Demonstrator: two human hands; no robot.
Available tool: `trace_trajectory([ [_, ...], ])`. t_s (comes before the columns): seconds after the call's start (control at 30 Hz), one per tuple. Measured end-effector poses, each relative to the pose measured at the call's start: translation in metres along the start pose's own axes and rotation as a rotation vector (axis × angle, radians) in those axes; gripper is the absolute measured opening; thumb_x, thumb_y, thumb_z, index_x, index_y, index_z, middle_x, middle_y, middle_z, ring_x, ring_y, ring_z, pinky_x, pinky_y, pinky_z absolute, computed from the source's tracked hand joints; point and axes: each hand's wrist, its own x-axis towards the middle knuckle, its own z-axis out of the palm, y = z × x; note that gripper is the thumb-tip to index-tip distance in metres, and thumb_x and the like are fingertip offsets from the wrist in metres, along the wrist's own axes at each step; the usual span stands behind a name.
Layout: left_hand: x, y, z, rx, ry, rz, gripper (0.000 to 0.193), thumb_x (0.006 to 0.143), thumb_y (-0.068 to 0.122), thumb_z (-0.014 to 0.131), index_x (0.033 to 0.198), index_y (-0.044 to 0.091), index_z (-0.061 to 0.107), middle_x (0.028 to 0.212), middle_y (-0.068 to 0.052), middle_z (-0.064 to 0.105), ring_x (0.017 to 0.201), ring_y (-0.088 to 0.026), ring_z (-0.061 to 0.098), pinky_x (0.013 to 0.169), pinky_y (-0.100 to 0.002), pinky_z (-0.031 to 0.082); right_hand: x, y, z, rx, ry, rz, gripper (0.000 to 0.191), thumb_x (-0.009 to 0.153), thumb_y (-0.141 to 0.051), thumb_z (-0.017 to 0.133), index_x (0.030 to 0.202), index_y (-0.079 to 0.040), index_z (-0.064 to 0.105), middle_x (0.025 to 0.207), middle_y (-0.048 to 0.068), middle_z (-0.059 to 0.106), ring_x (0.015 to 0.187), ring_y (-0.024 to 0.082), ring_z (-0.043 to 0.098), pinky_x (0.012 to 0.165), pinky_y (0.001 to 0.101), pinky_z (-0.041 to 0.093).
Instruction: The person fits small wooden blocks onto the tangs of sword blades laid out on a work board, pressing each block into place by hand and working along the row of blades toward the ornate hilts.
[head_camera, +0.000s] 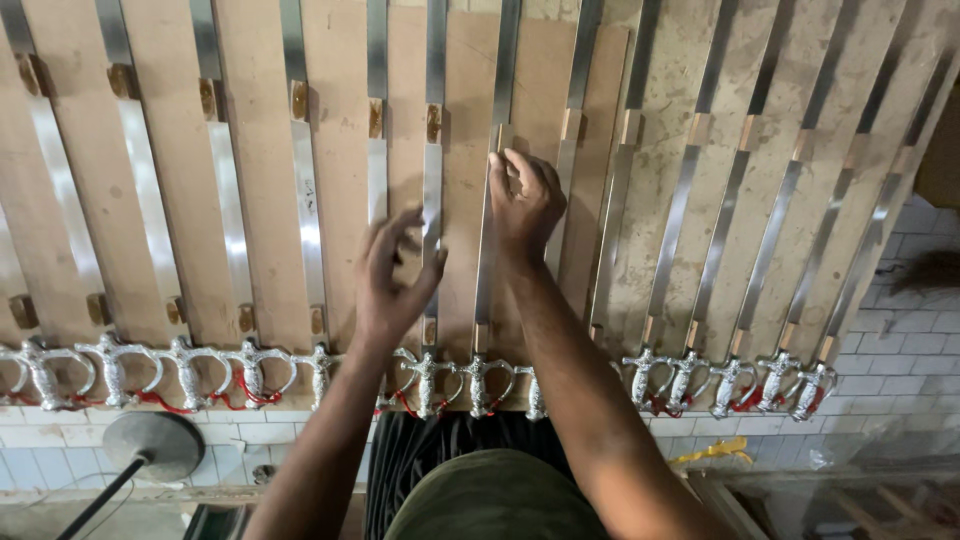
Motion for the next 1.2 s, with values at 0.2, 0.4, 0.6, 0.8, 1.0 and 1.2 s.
trace_trajectory([
  [0.2, -0.041, -0.006, -0.029, -0.056, -0.039, -0.217, 0.051, 0.086, 0.009, 0.080, 0.134, 0.003, 0.063, 0.114, -0.006, 0.066, 0.082, -0.011, 0.058, 0.066, -0.025, 0.049, -0.002, 0.005, 0.013, 0.020, -0.051, 0.009, 0.017, 0.094, -0.011, 0.081, 0.107, -0.003, 0.075, 0.096, 0.010, 0.071, 0.083, 0.021, 0.070, 0.070, 0.0316, 0.058],
  [0.4, -0.060, -0.011, -0.045, -0.068, -0.024, -0.218, 0.049, 0.089, 0.010, 0.079, 0.134, 0.001, 0.063, 0.112, -0.006, 0.064, 0.091, -0.010, 0.059, 0.071, -0.025, 0.051, -0.003, 0.004, 0.014, -0.075, -0.060, -0.062, 0.016, 0.092, -0.011, 0.081, 0.105, -0.004, 0.074, 0.095, 0.009, 0.071, 0.087, 0.027, 0.067, 0.078, 0.0390, 0.054],
  [0.6, -0.063, -0.011, -0.051, -0.085, -0.037, -0.236, 0.049, 0.090, 0.012, 0.079, 0.135, 0.001, 0.062, 0.113, -0.006, 0.063, 0.091, -0.011, 0.058, 0.070, -0.025, 0.051, -0.003, 0.000, 0.017, -0.089, -0.036, -0.061, 0.014, 0.089, -0.007, 0.082, 0.100, -0.003, 0.073, 0.095, 0.010, 0.070, 0.090, 0.028, 0.067, 0.080, 0.0401, 0.054],
  [0.8, -0.067, -0.013, -0.050, -0.091, -0.081, -0.252, 0.047, 0.090, 0.015, 0.079, 0.133, 0.002, 0.064, 0.112, -0.007, 0.063, 0.089, -0.012, 0.059, 0.071, -0.026, 0.052, 0.001, -0.007, 0.023, -0.073, 0.024, -0.053, 0.016, 0.085, -0.004, 0.082, 0.086, -0.004, 0.066, 0.094, 0.007, 0.069, 0.090, 0.027, 0.066, 0.080, 0.0401, 0.053],
  [1.0, -0.067, -0.010, -0.043, -0.093, -0.131, -0.228, 0.046, 0.087, 0.014, 0.078, 0.130, 0.001, 0.065, 0.122, -0.011, 0.064, 0.095, -0.014, 0.062, 0.082, -0.029, 0.056, 0.004, -0.015, 0.026, -0.156, 0.064, -0.078, 0.023, 0.080, -0.004, 0.084, 0.080, -0.006, 0.062, 0.088, 0.007, 0.065, 0.088, 0.029, 0.062, 0.082, 0.0426, 0.048],
  [1.2, -0.065, 0.005, -0.039, -0.106, -0.188, -0.243, 0.047, 0.086, 0.013, 0.078, 0.130, 0.002, 0.066, 0.123, -0.013, 0.064, 0.095, -0.018, 0.062, 0.079, -0.031, 0.057, 0.007, -0.023, 0.025, -0.204, 0.022, -0.089, 0.023, 0.082, -0.003, 0.082, 0.079, -0.007, 0.060, 0.091, 0.007, 0.062, 0.089, 0.026, 0.062, 0.087, 0.0435, 0.048],
])
